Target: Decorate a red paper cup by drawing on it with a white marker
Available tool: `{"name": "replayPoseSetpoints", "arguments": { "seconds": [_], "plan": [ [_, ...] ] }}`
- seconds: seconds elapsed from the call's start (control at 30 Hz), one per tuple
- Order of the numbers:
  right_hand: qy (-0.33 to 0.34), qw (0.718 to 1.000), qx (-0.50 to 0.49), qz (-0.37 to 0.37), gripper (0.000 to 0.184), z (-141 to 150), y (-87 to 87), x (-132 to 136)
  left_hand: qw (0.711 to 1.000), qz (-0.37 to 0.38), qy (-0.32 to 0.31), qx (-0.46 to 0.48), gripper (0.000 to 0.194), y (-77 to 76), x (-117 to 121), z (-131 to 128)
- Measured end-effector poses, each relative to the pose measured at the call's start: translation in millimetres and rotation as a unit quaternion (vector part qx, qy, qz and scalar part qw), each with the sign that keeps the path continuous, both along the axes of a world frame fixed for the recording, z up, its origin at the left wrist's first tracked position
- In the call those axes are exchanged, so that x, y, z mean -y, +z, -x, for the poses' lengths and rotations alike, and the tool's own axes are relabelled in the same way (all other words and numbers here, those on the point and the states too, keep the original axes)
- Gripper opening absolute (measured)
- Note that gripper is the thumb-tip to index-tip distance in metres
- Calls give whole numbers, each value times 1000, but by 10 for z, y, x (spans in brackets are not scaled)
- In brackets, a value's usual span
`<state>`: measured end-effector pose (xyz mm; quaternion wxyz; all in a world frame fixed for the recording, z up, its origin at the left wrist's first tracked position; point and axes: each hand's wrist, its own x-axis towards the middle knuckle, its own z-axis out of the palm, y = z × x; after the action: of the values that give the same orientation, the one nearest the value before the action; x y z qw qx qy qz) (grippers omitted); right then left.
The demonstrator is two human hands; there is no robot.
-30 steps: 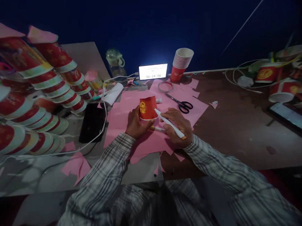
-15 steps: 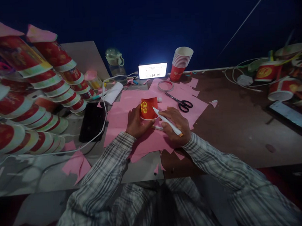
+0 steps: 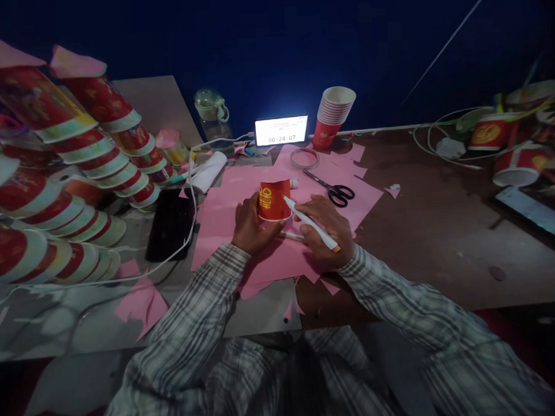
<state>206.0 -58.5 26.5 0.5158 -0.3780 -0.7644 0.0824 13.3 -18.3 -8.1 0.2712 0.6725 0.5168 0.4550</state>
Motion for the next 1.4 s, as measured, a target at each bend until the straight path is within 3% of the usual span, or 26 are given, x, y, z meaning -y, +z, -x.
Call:
{"name": "replayPoseSetpoints", "arguments": {
  "seconds": [0.8,1.4],
  "plan": [
    [14,1000,9,-19,32,2,-57,-20,995,-8,-24,-93,82,32,6,40],
    [16,999,-4,-29,32,3,-28,-4,997,4,-13,-70,82,-4,-6,26]
  ]
}}
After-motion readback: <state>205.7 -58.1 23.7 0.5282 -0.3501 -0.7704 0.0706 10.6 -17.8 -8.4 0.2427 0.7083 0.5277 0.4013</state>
